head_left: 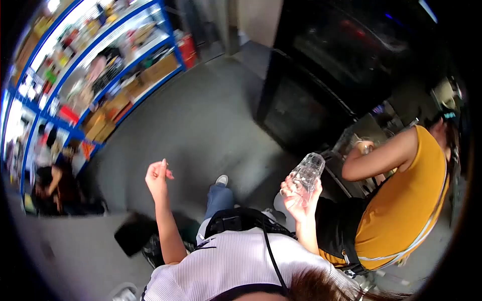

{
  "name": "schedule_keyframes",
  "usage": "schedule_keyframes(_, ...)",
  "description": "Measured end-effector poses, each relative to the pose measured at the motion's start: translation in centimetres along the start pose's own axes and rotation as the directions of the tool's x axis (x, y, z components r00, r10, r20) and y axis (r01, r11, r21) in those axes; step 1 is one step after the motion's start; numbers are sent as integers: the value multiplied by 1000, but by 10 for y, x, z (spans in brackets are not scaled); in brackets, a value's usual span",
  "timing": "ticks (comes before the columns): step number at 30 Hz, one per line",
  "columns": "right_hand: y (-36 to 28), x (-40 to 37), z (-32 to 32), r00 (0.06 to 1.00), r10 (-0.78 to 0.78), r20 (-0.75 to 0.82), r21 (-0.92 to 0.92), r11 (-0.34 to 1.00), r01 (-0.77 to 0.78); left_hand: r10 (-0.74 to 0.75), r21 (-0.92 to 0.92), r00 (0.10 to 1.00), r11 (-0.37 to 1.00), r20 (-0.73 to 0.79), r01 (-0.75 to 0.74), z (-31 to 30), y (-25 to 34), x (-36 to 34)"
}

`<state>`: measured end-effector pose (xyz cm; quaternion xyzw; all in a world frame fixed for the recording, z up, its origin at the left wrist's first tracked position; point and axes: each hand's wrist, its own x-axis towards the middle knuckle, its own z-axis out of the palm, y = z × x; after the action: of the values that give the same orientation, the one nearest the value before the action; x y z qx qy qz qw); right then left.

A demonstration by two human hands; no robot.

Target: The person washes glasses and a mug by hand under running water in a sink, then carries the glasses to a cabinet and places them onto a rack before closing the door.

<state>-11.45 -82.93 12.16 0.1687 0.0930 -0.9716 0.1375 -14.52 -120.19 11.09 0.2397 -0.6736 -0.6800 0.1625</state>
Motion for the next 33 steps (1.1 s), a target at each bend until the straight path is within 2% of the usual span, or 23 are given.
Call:
schedule_keyframes(1, -3, 7, 5, 997, -41, -63, -17, 999, 40, -27, 29, 996, 999, 79, 25, 21, -10, 28)
schedule_keyframes(2, -7, 16, 6, 994, -89, -59, -27, 996, 87, -23, 26, 990, 999, 138, 19, 49, -12, 53)
schedule_keyframes(3, -14, 22, -2, 992, -114, -60, 18, 993, 115, 110, 249, 969, 954, 222, -165, 80, -14, 68)
schedule_keyframes(4, -19, 28, -1, 984, -156, -83, 0, 988, 157, 220, 435, 920, 829, 323, -351, 108, -17, 86)
schedule_keyframes(5, -22, 34, -1, 975, -196, -108, -15, 980, 196, 348, 546, 854, 660, 387, -516, 137, -28, 105)
schedule_keyframes(7, -22, 48, 1, 925, -322, -201, -48, 947, 318, 397, 347, 736, 692, 549, -633, 193, -30, 134)
schedule_keyframes(8, -24, 55, 3, 914, -345, -212, -43, 938, 344, 348, 281, 683, 722, 643, -632, 226, -29, 153)
schedule_keyframes(9, -24, 63, 7, 866, -432, -252, -96, 902, 422, 278, 234, 627, 758, 728, -609, 252, -29, 162)
schedule_keyframes(11, -26, 65, 16, 809, -483, -335, -35, 864, 502, 74, 212, 455, 811, 887, -545, 313, 2, 152)
schedule_keyframes(13, -27, 68, 19, 779, -532, -332, -13, 828, 560, 167, 6, 212, 773, 963, -634, 378, 2, 143)
schedule_keyframes(15, -28, 70, 20, 725, -594, -348, -90, 791, 605, 222, -179, 14, 817, 975, -548, 440, 13, 112)
schedule_keyframes(17, -34, 70, 26, 687, -615, -387, -126, 774, 621, 272, -299, -130, 802, 954, -516, 493, 36, 71)
schedule_keyframes(19, -47, 68, 32, 678, -602, -421, -154, 784, 601, 398, -448, -210, 740, 893, -503, 537, 58, 28)
schedule_keyframes(21, -65, 68, 31, 693, -580, -428, -151, 802, 578, 367, -415, -207, 692, 907, -591, 570, 89, -9)
schedule_keyframes(23, -88, 70, 18, 720, -588, -368, -185, 806, 563, 298, -354, -198, 684, 934, -638, 598, 116, -39)
schedule_keyframes(25, -109, 74, 21, 682, -614, -396, -289, 789, 542, 214, -285, -191, 649, 958, -706, 613, 142, -62)
schedule_keyframes(27, -131, 77, 13, 759, -545, -356, -247, 838, 486, 278, -224, -77, 549, 958, -805, 629, 145, -85)
schedule_keyframes(28, -138, 82, 6, 762, -576, -296, -210, 818, 536, 361, -212, -38, 458, 932, -863, 638, 140, -96)
schedule_keyframes(30, -150, 84, 3, 777, -555, -297, -224, 831, 508, 471, -183, 30, 399, 882, -898, 666, 126, -111)
schedule_keyframes(33, -162, 77, 2, 764, -555, -329, -324, 826, 460, 489, -184, 34, 390, 872, -902, 680, 129, -117)
